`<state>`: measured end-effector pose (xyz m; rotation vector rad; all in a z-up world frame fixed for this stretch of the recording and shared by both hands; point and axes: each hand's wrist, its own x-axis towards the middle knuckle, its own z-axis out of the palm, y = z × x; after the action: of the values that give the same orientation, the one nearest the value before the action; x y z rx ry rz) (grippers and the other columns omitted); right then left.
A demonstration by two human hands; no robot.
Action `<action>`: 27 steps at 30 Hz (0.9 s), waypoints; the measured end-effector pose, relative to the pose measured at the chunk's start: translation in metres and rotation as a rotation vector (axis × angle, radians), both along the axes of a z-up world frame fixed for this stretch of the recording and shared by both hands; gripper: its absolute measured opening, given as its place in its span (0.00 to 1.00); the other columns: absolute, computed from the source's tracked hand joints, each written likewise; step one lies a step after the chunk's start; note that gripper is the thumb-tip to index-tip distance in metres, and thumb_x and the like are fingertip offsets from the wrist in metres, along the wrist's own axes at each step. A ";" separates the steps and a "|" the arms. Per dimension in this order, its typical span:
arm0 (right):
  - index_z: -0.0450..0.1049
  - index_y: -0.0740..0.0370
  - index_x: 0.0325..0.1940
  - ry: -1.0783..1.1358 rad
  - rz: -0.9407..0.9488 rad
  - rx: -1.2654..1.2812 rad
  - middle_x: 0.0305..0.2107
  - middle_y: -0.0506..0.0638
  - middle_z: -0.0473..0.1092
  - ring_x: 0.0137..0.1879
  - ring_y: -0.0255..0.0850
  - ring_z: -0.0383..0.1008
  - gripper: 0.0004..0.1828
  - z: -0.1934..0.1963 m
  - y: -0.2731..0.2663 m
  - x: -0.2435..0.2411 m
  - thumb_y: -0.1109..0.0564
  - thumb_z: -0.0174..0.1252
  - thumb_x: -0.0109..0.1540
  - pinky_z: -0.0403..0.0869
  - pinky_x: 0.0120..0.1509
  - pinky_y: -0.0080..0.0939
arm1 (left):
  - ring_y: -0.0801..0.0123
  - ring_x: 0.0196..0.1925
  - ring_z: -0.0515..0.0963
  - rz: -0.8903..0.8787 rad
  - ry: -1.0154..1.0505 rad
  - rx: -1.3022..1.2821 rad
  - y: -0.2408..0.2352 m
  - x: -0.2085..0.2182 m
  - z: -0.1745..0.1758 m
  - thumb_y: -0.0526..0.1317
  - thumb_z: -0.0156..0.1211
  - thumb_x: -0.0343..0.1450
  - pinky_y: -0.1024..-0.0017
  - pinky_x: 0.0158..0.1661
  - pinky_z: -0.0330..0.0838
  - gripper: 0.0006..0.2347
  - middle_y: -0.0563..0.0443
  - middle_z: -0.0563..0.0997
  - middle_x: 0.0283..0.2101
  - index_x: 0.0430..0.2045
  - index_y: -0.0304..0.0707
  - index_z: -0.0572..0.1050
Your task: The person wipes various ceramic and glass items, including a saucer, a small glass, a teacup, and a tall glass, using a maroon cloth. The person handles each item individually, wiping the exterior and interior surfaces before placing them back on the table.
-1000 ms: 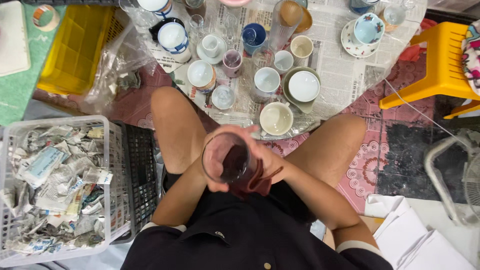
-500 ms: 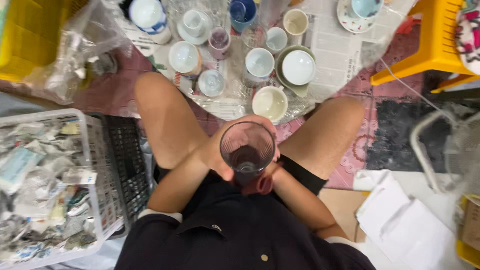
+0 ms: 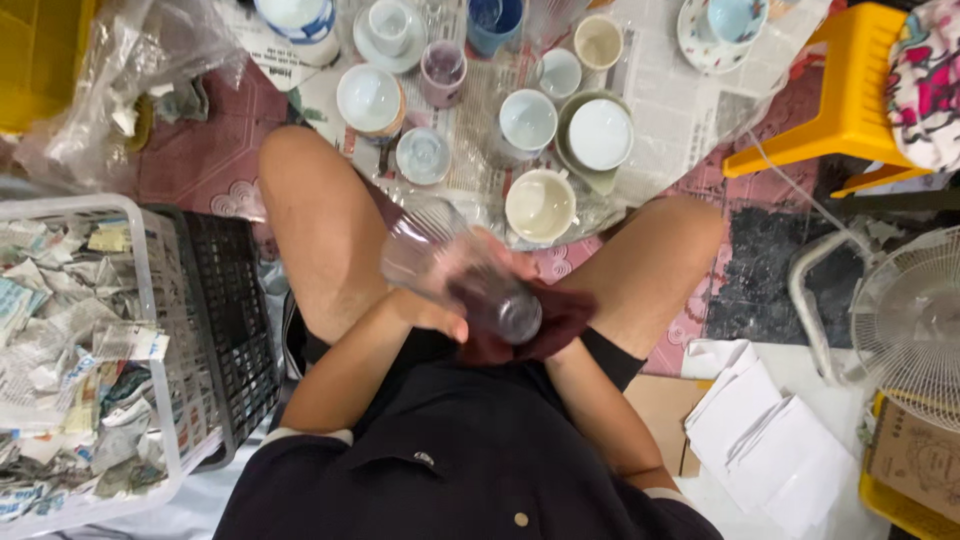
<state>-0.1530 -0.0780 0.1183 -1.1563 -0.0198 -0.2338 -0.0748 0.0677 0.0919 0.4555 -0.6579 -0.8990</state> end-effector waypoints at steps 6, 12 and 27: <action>0.61 0.67 0.61 0.071 0.071 -0.303 0.57 0.67 0.67 0.66 0.60 0.70 0.58 0.010 -0.049 -0.016 0.38 0.82 0.39 0.70 0.70 0.53 | 0.46 0.63 0.79 0.149 0.300 -0.247 0.006 0.016 -0.037 0.52 0.77 0.65 0.50 0.67 0.71 0.39 0.34 0.78 0.55 0.67 0.40 0.58; 0.63 0.66 0.57 -0.036 0.221 -0.658 0.57 0.65 0.66 0.67 0.61 0.69 0.53 0.051 -0.067 -0.006 0.37 0.80 0.40 0.70 0.70 0.54 | 0.50 0.56 0.79 0.180 0.253 0.018 0.010 0.013 -0.030 0.49 0.79 0.62 0.50 0.57 0.75 0.44 0.38 0.77 0.53 0.67 0.54 0.50; 0.72 0.74 0.50 -0.278 0.093 -1.528 0.48 0.63 0.72 0.53 0.61 0.75 0.33 0.100 -0.049 -0.025 0.47 0.74 0.53 0.75 0.56 0.54 | 0.62 0.48 0.84 0.596 -0.760 0.627 0.001 -0.007 0.004 0.39 0.77 0.61 0.66 0.50 0.78 0.27 0.44 0.82 0.49 0.54 0.33 0.74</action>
<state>-0.1777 -0.1268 0.2185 -2.6196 -0.5804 -0.2919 -0.0813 0.0686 0.0955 1.5154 -0.8456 -0.3128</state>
